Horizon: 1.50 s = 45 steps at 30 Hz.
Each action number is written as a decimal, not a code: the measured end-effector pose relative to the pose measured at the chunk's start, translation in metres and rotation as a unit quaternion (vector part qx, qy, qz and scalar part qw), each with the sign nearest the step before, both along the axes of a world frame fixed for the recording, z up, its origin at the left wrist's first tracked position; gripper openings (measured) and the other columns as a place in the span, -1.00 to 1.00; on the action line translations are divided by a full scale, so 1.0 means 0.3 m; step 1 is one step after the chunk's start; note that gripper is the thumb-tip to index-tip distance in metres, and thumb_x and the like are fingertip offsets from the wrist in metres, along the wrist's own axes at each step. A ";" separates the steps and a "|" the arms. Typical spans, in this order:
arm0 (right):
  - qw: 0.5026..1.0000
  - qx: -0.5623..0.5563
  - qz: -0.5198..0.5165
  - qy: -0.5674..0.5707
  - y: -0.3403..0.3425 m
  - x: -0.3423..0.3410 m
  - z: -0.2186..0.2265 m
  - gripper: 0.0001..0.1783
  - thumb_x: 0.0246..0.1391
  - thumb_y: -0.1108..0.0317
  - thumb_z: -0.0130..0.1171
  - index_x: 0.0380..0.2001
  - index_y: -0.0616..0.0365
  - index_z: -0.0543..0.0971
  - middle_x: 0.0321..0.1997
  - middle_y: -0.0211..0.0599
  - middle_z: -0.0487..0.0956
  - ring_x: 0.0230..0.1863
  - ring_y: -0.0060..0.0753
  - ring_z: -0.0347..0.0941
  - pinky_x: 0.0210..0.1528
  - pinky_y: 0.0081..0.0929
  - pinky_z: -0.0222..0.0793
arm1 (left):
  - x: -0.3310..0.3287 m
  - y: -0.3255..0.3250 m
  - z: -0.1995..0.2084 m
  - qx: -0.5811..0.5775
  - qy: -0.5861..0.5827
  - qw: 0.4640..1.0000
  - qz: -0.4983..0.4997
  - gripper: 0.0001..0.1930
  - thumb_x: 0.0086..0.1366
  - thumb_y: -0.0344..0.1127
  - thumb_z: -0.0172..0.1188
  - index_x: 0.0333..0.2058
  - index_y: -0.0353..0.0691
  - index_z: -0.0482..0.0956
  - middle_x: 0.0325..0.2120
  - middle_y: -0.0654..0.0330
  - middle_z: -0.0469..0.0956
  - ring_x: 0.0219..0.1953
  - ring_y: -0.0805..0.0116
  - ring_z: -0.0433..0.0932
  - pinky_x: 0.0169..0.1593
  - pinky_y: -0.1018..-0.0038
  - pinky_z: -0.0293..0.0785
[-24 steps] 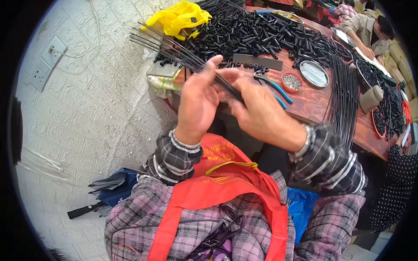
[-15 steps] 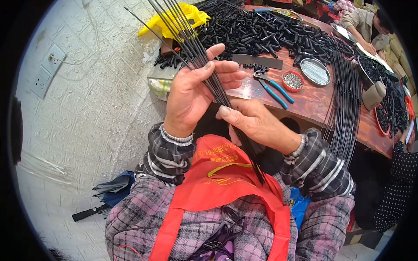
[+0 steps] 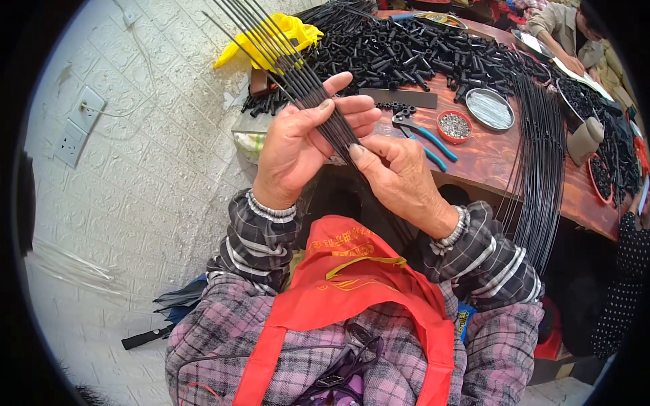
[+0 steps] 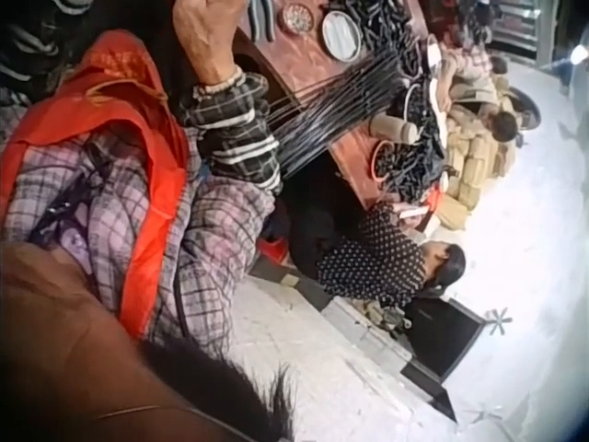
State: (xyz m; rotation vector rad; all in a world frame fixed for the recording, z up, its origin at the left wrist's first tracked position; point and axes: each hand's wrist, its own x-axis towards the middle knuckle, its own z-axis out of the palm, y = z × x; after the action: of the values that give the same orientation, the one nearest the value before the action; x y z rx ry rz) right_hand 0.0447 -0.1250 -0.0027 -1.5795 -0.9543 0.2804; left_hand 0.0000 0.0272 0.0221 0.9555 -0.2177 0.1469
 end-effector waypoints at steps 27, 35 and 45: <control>0.946 0.058 0.204 0.244 -0.002 -0.041 -0.042 -0.76 0.12 0.30 -0.13 -0.29 0.26 0.41 -0.63 -0.40 0.44 -0.62 -0.63 0.34 -0.52 -0.69 0.27 | -0.009 -0.029 0.063 -0.034 0.076 0.995 -0.057 -0.61 0.25 -0.25 -0.16 0.00 -0.35 0.15 -0.16 -0.17 0.36 -0.06 -0.04 0.35 0.03 0.16 0.26; 0.953 -0.076 0.293 -0.015 0.022 0.052 0.023 -0.69 0.01 0.25 0.02 -0.32 0.32 0.46 -0.50 -0.35 0.49 -0.43 -0.61 0.42 -0.39 -0.67 0.34 | -0.064 0.059 0.120 0.077 0.024 0.995 -0.065 -0.59 0.20 -0.41 -0.13 0.03 -0.38 0.13 -0.13 -0.20 0.34 -0.05 -0.13 0.33 0.03 0.10 0.26; 0.916 -0.256 -0.275 -0.141 0.238 0.482 -0.058 -0.74 -0.23 0.37 0.02 -0.40 0.22 0.54 -0.38 -0.05 0.52 -0.29 -0.09 0.42 -0.29 -0.29 0.31 | -0.074 0.179 0.141 0.101 -0.043 0.992 -0.054 -0.56 0.19 -0.45 -0.14 0.06 -0.40 0.10 -0.15 -0.24 0.35 -0.09 -0.15 0.37 0.00 0.07 0.28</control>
State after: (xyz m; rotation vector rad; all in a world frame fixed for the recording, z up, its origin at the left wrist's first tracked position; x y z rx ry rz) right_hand 0.1893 -0.0535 -0.0201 -2.3493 -0.6292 -0.1136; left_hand -0.0221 0.0809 0.0644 1.1376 -0.3690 0.0677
